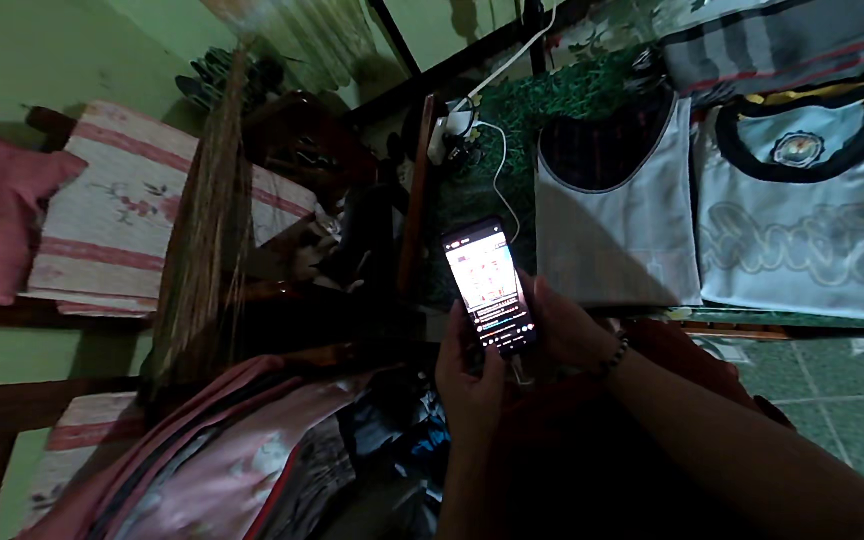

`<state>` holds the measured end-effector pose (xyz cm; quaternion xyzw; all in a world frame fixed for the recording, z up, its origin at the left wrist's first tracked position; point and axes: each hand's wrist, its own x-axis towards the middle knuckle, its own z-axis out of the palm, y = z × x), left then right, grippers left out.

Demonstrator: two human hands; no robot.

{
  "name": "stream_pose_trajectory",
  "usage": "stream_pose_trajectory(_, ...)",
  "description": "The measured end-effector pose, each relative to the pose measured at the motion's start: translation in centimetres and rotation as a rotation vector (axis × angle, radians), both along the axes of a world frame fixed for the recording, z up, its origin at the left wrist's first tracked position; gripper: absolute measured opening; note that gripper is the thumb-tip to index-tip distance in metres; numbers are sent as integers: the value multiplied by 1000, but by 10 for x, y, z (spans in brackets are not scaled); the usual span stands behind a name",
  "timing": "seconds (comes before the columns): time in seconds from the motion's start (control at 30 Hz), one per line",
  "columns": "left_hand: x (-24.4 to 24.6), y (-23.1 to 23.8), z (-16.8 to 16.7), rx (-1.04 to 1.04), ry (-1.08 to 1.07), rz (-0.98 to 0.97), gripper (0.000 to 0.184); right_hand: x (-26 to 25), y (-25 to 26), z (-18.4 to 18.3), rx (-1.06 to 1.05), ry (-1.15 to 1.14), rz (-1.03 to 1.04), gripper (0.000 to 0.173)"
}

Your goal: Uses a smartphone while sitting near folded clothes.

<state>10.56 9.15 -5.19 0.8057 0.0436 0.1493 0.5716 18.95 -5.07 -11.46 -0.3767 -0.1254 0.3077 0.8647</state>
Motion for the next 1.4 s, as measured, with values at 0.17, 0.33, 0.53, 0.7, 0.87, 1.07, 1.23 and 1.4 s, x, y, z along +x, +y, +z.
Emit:
stream_pose_trajectory(0.17, 0, 0, 0, -13, 10, 4, 59, 1, 1, 1, 43, -2, 8, 70)
stream_pose_trajectory(0.33, 1, 0, -1, -11, 0, -3, 60, 1, 1, 0, 71, 18, 19, 66)
stream_pose_trajectory(0.53, 0, 0, -1, -26, 11, -1, 60, 0, 1, -2, 59, 1, 13, 72)
stream_pose_trajectory(0.7, 0, 0, -1, -19, 6, 5, 60, -1, 1, 2, 64, -3, 14, 70)
stream_pose_trajectory(0.87, 0, -1, -1, -23, 9, 10, 61, -1, 0, -1, 11, -23, -3, 63)
stream_pose_trajectory(1.07, -1, 0, -1, -21, 19, 17, 61, -1, 1, 0, 54, 9, 8, 68)
stream_pose_trajectory(1.23, -1, -1, -1, -10, 16, 23, 60, -1, 1, -2, 49, 5, 7, 75)
stream_pose_trajectory(1.4, -1, 0, -1, -15, 11, 13, 60, -1, -1, 1, 27, -43, 11, 69)
